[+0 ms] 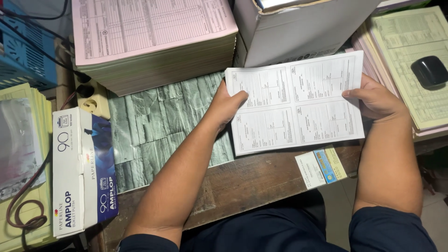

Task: Checking printed documents and stuffing them into white envelopes

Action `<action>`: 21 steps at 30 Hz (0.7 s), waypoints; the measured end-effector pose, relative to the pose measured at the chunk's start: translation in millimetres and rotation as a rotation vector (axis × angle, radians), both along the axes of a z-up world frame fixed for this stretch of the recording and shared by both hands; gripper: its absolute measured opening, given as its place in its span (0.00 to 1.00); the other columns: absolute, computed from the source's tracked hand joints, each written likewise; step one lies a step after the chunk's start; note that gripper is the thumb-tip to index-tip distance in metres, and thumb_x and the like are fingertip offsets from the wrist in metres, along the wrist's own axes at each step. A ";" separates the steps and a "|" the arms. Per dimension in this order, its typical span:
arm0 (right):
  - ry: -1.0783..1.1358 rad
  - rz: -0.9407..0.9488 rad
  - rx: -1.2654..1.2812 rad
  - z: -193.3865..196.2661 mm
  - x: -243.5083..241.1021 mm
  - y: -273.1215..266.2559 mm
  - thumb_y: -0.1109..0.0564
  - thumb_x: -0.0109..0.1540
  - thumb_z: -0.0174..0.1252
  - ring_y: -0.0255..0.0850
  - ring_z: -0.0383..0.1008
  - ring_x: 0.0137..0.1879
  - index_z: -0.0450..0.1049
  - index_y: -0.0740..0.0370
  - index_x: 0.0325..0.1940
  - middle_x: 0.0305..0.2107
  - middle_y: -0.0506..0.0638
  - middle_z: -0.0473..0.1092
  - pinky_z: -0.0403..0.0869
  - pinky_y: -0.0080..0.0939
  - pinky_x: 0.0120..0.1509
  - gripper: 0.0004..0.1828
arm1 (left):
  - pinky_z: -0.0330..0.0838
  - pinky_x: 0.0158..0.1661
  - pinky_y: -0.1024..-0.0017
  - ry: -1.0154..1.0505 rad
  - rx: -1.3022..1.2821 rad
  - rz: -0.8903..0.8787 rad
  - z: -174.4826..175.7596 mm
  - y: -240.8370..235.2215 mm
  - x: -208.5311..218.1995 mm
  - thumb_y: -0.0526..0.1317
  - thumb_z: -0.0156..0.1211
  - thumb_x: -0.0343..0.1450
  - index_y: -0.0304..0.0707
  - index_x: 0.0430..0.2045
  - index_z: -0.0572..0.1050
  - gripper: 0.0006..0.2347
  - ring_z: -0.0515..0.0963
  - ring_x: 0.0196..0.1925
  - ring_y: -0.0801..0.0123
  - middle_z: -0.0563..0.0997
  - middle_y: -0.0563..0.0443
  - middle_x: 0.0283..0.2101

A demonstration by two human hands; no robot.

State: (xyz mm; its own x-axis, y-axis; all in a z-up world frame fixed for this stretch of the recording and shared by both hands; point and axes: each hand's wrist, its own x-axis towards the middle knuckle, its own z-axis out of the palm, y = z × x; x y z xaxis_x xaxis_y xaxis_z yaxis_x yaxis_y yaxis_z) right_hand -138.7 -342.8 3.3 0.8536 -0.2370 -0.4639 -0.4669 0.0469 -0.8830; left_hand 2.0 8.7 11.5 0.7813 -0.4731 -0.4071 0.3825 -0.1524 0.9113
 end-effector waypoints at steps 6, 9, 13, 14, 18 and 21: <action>0.094 0.013 -0.021 13.0 9.2 24.4 0.71 0.60 0.45 0.51 0.64 0.71 0.56 0.60 0.74 0.68 0.59 0.63 0.64 0.52 0.74 0.36 | 0.74 0.57 0.62 0.016 0.050 0.018 -1.5 9.3 -4.4 0.33 0.54 0.66 0.42 0.61 0.63 0.25 0.79 0.59 0.59 0.79 0.45 0.57; 0.099 0.114 -0.016 -4.7 5.2 11.7 0.70 0.64 0.49 0.51 0.73 0.59 0.65 0.63 0.66 0.57 0.60 0.72 0.71 0.48 0.60 0.26 | 0.77 0.57 0.55 0.029 0.113 -0.016 13.3 32.8 -4.6 0.32 0.55 0.66 0.43 0.63 0.61 0.27 0.79 0.60 0.55 0.78 0.43 0.59; 0.091 -0.007 -0.379 28.6 -6.9 20.2 0.64 0.70 0.50 0.50 0.79 0.46 0.67 0.64 0.56 0.52 0.62 0.75 0.76 0.40 0.52 0.10 | 0.74 0.53 0.69 -0.101 0.156 0.002 -7.7 75.3 -2.7 0.34 0.56 0.62 0.42 0.56 0.68 0.24 0.80 0.51 0.67 0.81 0.50 0.50; -0.202 -0.227 -0.494 14.4 -14.5 -5.1 0.69 0.71 0.53 0.44 0.79 0.42 0.68 0.61 0.54 0.45 0.59 0.75 0.77 0.39 0.44 0.09 | 0.75 0.53 0.67 -0.052 0.186 0.024 -4.5 84.1 -4.3 0.34 0.58 0.63 0.42 0.57 0.68 0.24 0.81 0.53 0.66 0.81 0.49 0.52; -0.168 -0.785 -1.062 -3.3 -39.4 -85.2 0.51 0.69 0.55 0.39 0.81 0.44 0.72 0.38 0.56 0.49 0.48 0.76 0.80 0.40 0.36 0.11 | 0.75 0.58 0.59 0.152 0.339 0.026 32.4 105.9 -14.0 0.37 0.58 0.68 0.48 0.63 0.65 0.25 0.79 0.60 0.61 0.80 0.49 0.59; 0.260 -0.620 -0.785 -77.5 -62.0 -212.3 0.29 0.72 0.60 0.27 0.72 0.34 0.71 0.44 0.55 0.33 0.37 0.71 0.69 0.38 0.33 0.22 | 0.74 0.55 0.65 -0.014 0.228 -0.006 2.0 112.2 -7.8 0.33 0.57 0.66 0.46 0.60 0.65 0.24 0.80 0.56 0.66 0.81 0.50 0.54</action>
State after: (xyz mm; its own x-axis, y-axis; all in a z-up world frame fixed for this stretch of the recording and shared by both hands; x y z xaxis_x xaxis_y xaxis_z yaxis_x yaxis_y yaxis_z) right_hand -200.7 -555.1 -74.2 0.3740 -0.9166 -0.1415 -0.7379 -0.2016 -0.6441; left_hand -5.8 120.9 13.5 0.7852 -0.3747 -0.4930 0.3681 -0.3578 0.8582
